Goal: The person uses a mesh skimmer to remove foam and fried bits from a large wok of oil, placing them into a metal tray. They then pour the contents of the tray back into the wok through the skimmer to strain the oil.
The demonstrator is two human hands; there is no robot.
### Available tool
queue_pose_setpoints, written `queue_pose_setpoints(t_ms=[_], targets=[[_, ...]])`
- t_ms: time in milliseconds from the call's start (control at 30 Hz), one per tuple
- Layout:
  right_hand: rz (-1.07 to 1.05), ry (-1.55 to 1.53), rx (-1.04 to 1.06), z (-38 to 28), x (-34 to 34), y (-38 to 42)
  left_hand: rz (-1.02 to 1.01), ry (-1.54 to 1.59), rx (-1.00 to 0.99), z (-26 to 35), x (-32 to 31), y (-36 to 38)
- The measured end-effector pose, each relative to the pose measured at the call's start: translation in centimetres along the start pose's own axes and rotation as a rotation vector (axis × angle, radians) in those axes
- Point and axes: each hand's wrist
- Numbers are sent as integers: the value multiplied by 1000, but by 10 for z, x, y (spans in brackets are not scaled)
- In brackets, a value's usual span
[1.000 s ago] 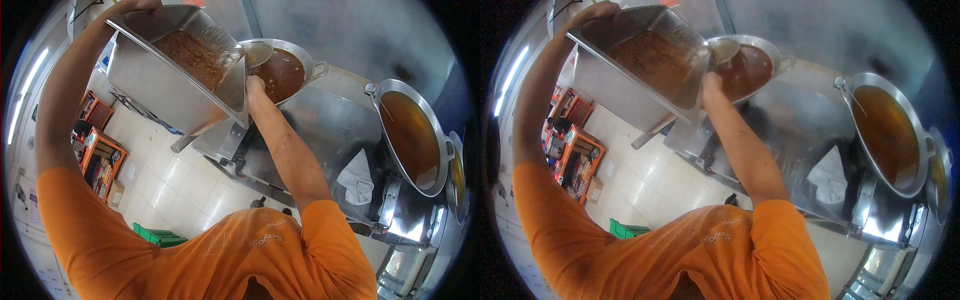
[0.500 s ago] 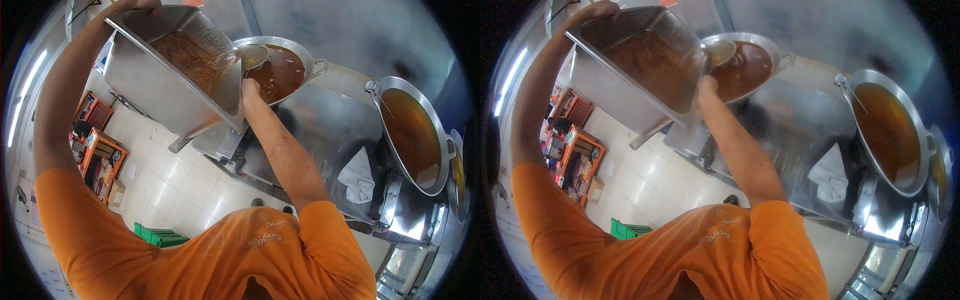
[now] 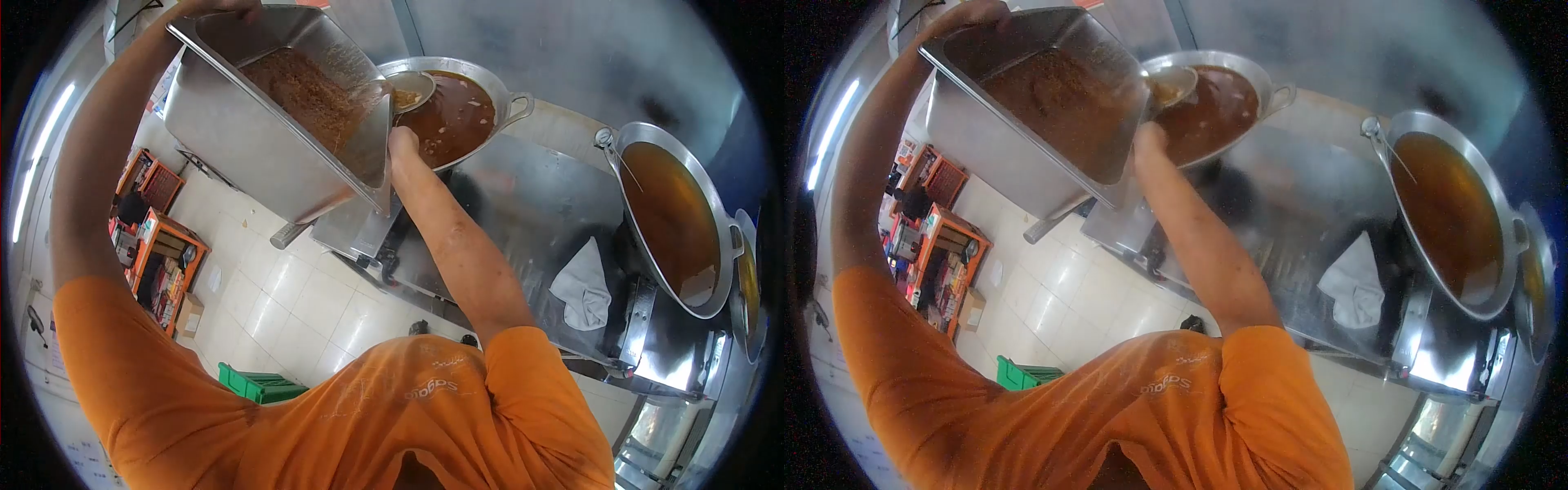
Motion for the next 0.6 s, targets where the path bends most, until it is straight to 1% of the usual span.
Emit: queue_pose_setpoints(t_ms=[67,100,167,200,267,300,333,367,400,433,467,500,567,600], targets=[[-54,-21,-2,9,2,-24,-26,261,-333,-2,1,4],[-54,-21,-1,8,1,-23,-25,261,-333,16,-1,6],[-84,-69,-19,5,1,-17,65,-338,377,68,-9,7],[-83,-70,-21,6,2,-16,62,-338,377,50,-8,5],[-73,-3,43,5,3,-15,103,-166,-92,-5,0,-2],[-71,0,41,5,3,-12,102,-163,-90,26,-6,5],[-105,-54,-7,4,2,-10,145,-177,270,88,-13,16],[-136,-108,-57,3,2,-7,181,-185,632,122,-18,23],[-134,-106,-56,-3,1,3,181,-182,631,92,-16,23],[-107,-89,-56,-9,0,20,80,187,52,68,-17,27],[-81,-72,-57,-12,-1,30,-24,545,-533,-31,2,-14],[-77,-69,-57,-11,1,26,-24,549,-534,-28,3,-16],[-56,-61,-69,-9,0,18,-42,125,-450,-21,13,-18],[-57,-59,-70,-6,0,13,-42,125,-448,-9,13,-15]])
Point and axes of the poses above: each hand's wrist, its own y-axis away from the middle knuckle, its own x-axis out of the back of the hand, z = x × y, and after that the axes turned 9 degrees about z, right-handed
